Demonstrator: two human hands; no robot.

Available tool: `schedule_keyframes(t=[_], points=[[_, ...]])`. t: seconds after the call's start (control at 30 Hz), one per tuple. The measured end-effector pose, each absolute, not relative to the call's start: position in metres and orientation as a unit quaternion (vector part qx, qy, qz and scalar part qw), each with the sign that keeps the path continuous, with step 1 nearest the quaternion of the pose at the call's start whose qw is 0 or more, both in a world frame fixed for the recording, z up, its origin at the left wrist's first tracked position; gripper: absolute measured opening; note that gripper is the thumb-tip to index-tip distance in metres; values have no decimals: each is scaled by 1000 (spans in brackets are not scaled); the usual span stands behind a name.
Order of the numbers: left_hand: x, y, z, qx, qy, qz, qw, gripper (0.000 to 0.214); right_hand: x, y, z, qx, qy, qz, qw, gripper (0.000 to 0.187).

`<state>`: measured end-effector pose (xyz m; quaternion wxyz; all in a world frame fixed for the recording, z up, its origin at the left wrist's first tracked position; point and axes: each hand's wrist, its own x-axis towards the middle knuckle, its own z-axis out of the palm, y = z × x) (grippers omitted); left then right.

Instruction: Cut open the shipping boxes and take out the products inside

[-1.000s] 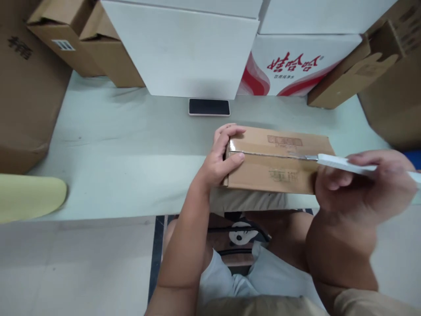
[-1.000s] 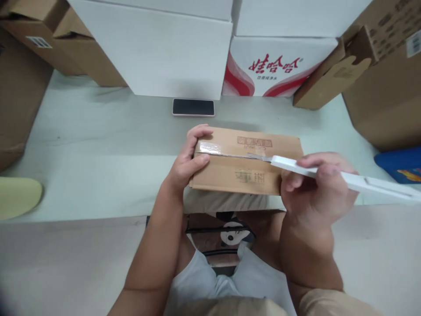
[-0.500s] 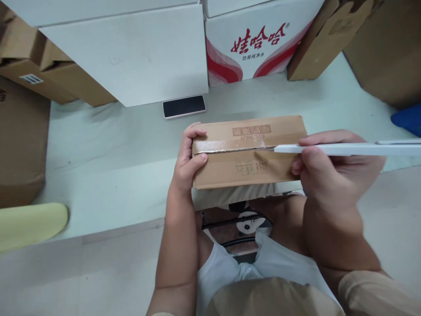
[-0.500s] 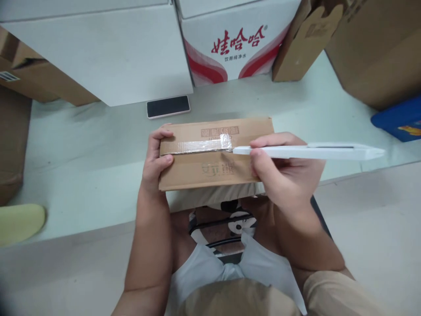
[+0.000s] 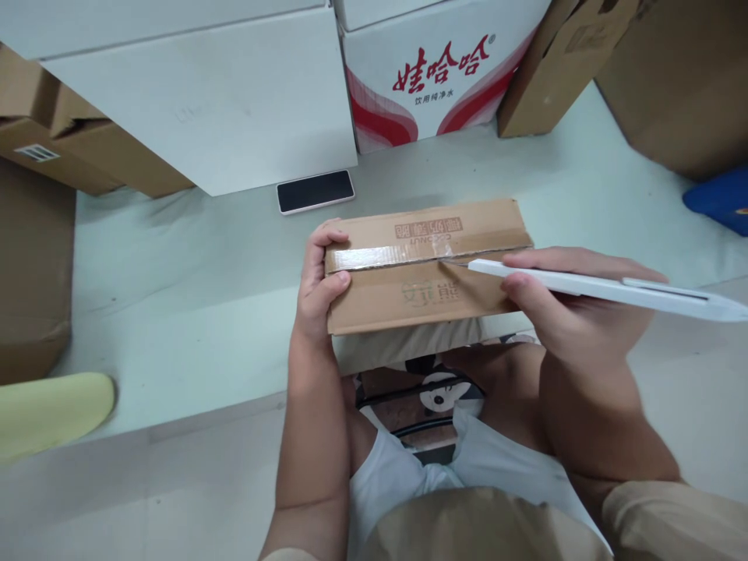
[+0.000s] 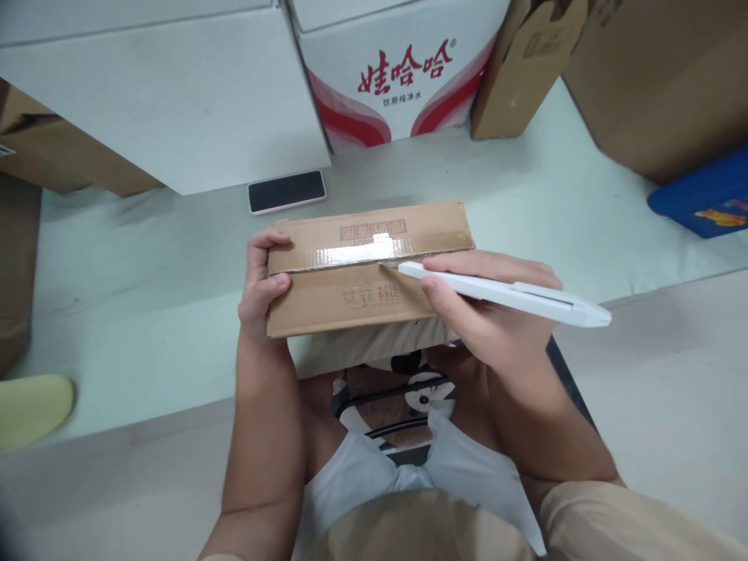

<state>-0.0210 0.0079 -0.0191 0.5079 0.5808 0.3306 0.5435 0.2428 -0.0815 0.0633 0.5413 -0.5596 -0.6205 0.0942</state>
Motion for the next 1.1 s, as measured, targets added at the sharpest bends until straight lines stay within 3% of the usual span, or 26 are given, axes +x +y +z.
schedule_keyframes(t=[0.63, 0.97, 1.1], points=[[-20, 6, -18, 593, 350, 534, 491, 58, 253, -76, 71, -546, -628, 174, 526, 6], [-21, 8, -20, 579, 349, 538, 504, 61, 256, -78, 60, -532, -587, 166, 587, 6], [-21, 7, -21, 583, 337, 547, 497, 59, 263, -75, 51, -496, -549, 231, 632, 9]])
